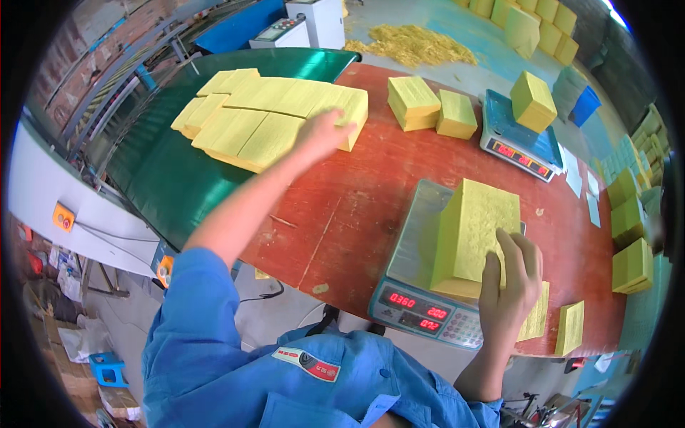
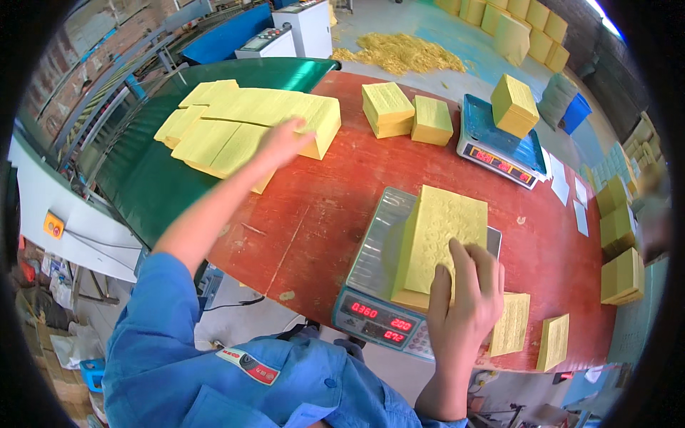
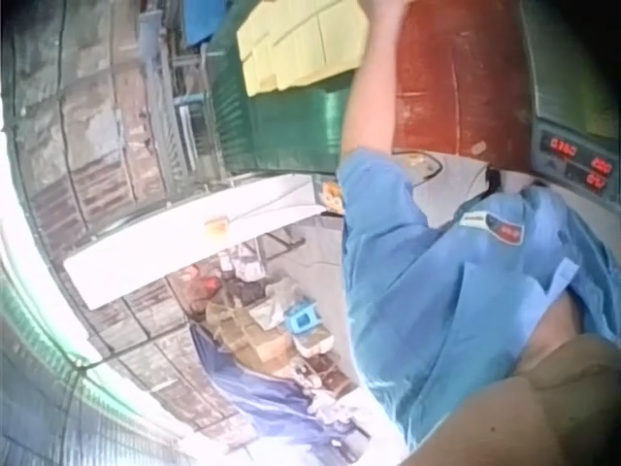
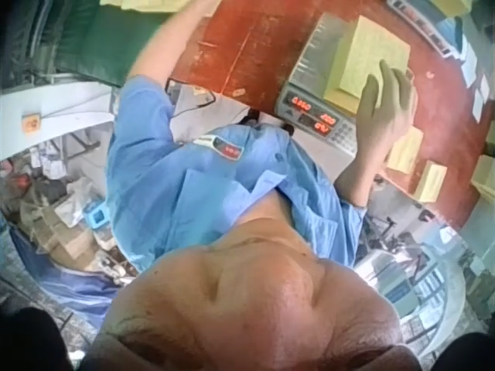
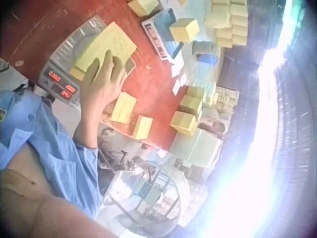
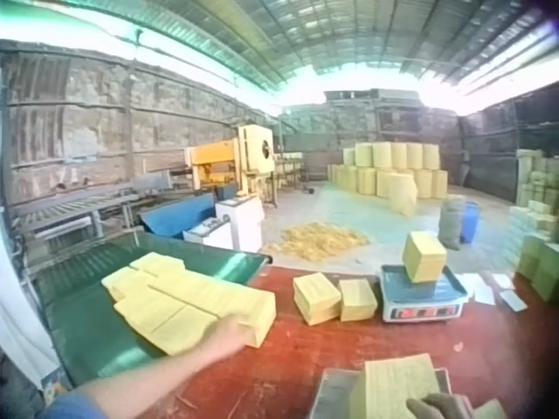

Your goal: The recorder is weighing stacks of yellow paper products on a digital scale and organizing them in a paper mill or processing facility.

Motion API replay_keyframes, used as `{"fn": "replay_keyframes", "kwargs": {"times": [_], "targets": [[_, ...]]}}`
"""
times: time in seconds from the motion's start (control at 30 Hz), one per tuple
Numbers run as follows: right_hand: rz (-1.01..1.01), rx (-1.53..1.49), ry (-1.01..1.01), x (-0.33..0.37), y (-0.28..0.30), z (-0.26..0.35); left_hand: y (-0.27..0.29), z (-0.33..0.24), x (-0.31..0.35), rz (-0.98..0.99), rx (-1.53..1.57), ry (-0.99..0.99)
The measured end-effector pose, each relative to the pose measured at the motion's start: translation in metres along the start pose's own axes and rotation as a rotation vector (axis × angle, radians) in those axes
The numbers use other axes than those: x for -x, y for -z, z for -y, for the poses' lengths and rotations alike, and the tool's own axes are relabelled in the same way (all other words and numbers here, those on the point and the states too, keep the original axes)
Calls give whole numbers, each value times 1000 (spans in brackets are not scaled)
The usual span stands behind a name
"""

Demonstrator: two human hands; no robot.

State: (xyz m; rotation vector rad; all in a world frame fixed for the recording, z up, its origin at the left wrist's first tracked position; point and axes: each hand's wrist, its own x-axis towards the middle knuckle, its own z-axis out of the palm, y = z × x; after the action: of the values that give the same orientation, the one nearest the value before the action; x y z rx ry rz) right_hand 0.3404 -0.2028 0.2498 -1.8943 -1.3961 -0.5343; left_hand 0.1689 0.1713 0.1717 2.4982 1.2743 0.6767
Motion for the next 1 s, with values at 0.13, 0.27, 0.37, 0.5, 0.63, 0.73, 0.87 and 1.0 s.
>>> {"fn": "replay_keyframes", "kwargs": {"times": [0.13,0.27,0.37,0.5,0.63,0.73,0.87,1.0], "targets": [[104,-262,-22,17,-11,55,-3,44,-95,3,-263,-79],[277,-477,-103,33,-64,79,-49,64,-148,181,-412,-108],[327,-511,-269,55,-86,88,-90,72,-155,231,-400,-178],[384,-557,-389,64,-97,96,-79,52,-134,320,-331,-475],[443,-669,-443,50,-110,112,-73,44,-38,253,-21,-984],[433,-657,-312,45,-114,108,-28,20,60,473,52,-1168],[334,-606,-112,43,-148,103,47,17,156,669,62,-1256],[625,-844,-247,65,-196,89,92,21,252,520,-101,-933]]}}
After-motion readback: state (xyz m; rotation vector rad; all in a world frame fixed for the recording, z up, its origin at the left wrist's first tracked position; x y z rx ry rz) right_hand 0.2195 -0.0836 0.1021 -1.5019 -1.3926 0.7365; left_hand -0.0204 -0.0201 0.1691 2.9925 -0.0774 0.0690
